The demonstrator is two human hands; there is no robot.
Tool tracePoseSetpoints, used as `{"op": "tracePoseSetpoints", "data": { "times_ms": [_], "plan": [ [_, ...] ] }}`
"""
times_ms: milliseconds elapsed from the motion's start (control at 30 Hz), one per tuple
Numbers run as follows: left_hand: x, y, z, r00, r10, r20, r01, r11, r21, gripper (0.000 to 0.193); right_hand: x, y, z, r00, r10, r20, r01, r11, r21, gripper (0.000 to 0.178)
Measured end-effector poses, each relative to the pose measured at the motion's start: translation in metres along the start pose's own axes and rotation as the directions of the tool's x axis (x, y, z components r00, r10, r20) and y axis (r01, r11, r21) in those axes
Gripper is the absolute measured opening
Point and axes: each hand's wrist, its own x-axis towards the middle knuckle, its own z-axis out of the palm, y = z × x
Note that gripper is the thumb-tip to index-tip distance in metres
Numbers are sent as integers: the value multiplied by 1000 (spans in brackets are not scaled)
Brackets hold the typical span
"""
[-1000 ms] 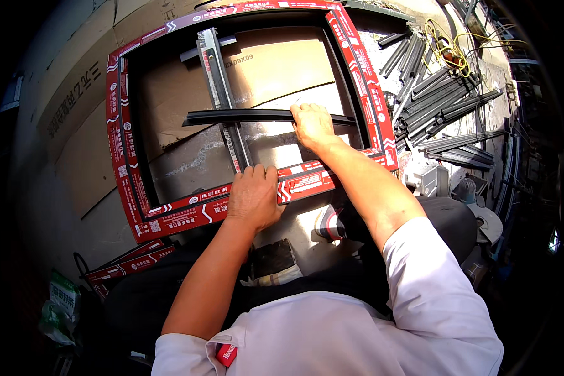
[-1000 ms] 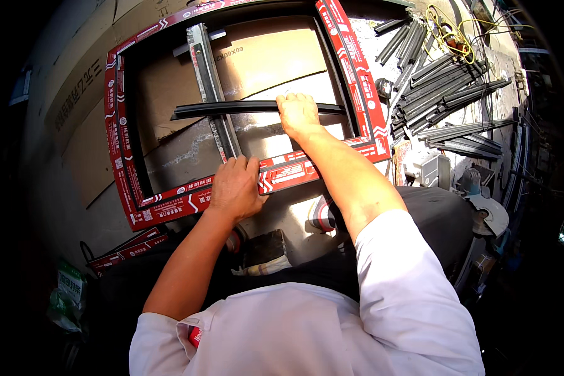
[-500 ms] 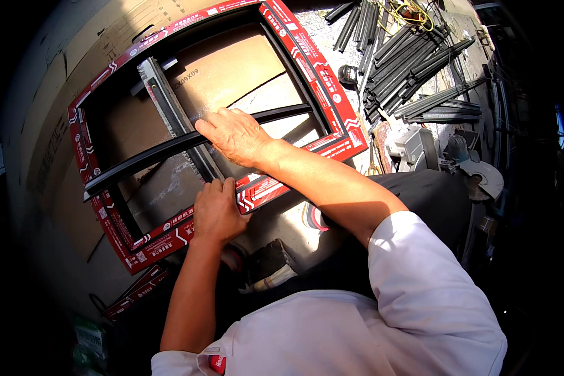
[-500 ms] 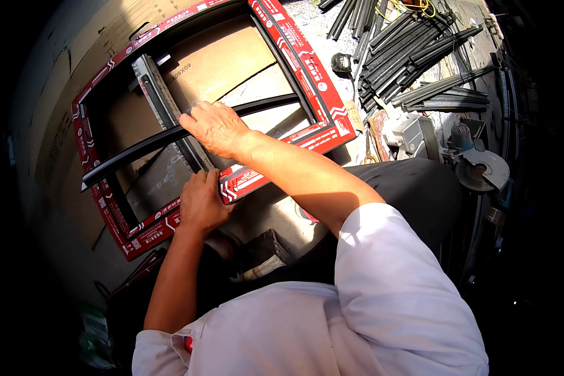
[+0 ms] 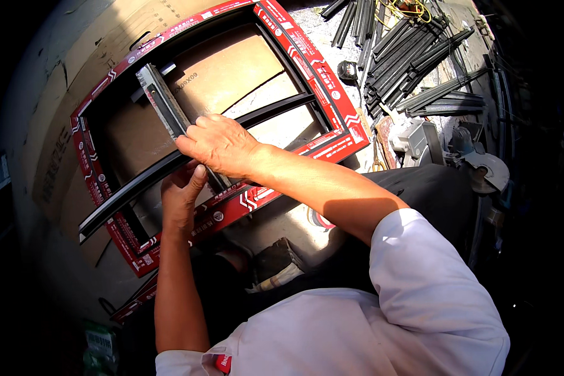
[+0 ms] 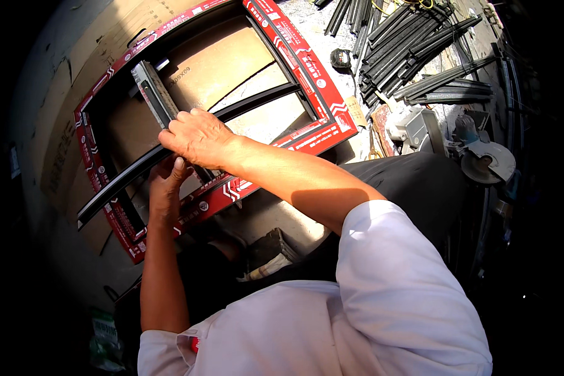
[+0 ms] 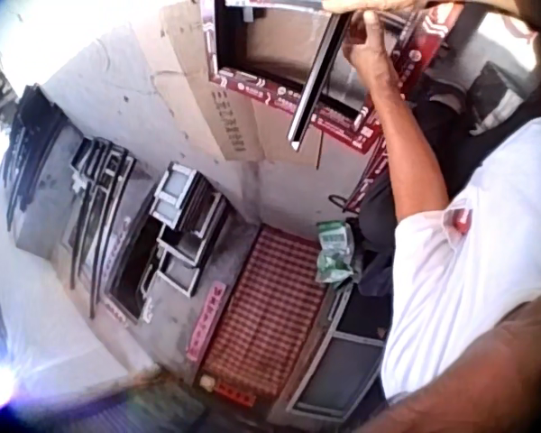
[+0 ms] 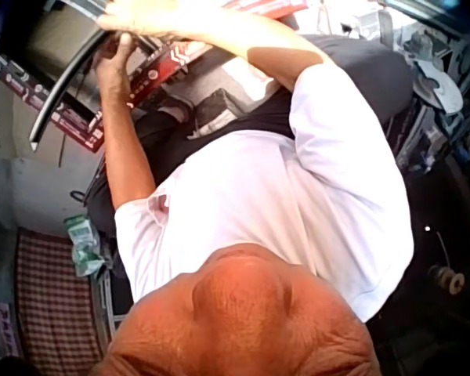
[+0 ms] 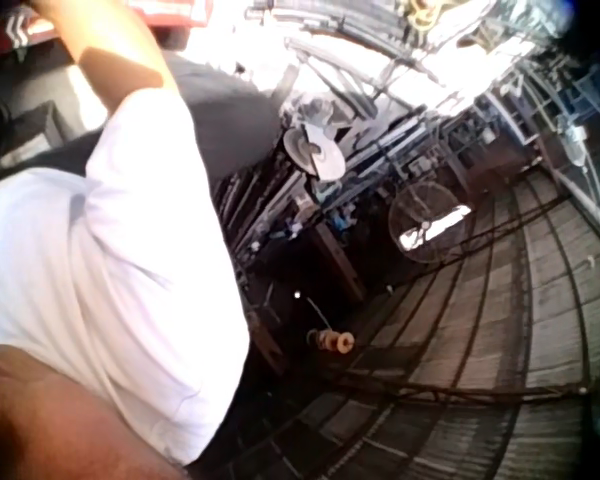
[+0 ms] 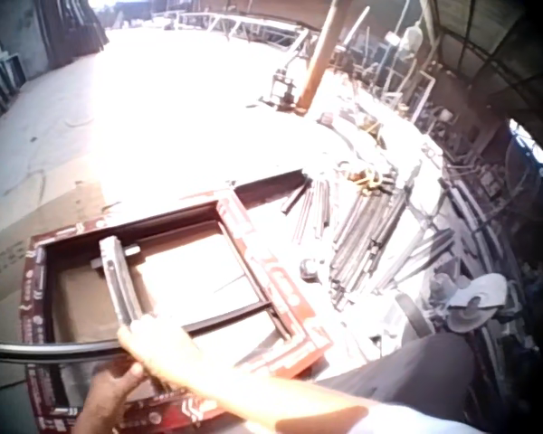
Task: The person assembles a window frame by inserting black rubber seals into the grooves of a red-framed window. They work on each side of the frame, pressing the seal into place by hand. The person sits on the floor in a workshop environment and briefly touches their face during the task.
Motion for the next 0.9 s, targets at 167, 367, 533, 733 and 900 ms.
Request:
{"op": "tracePoseSetpoints", "data": {
  "times_ms": [167, 367, 533, 733, 900],
  "plan": [
    [8, 23, 1, 993, 82, -85, -108, 926, -361, 46, 9, -6, 2, 999, 24, 37, -25, 999, 23, 19],
    [27, 21, -27, 988, 84, -129, -141, 834, -534, 24, 31, 8, -3, 996, 83, 38, -81, 995, -64, 19],
    [45, 21, -46, 969, -4, -246, -150, 782, -605, 24, 22, 56, -20, 993, 114, 6, -114, 990, -82, 36],
    [82, 23, -50, 971, -54, -232, -118, 736, -666, 29, 11, 93, -35, 954, 227, -199, -273, 928, -254, 57],
    [132, 32, -47, 962, -77, -263, -127, 726, -676, 32, 16, 110, -25, 826, 361, -433, -492, 837, -240, 57]
  ]
}}
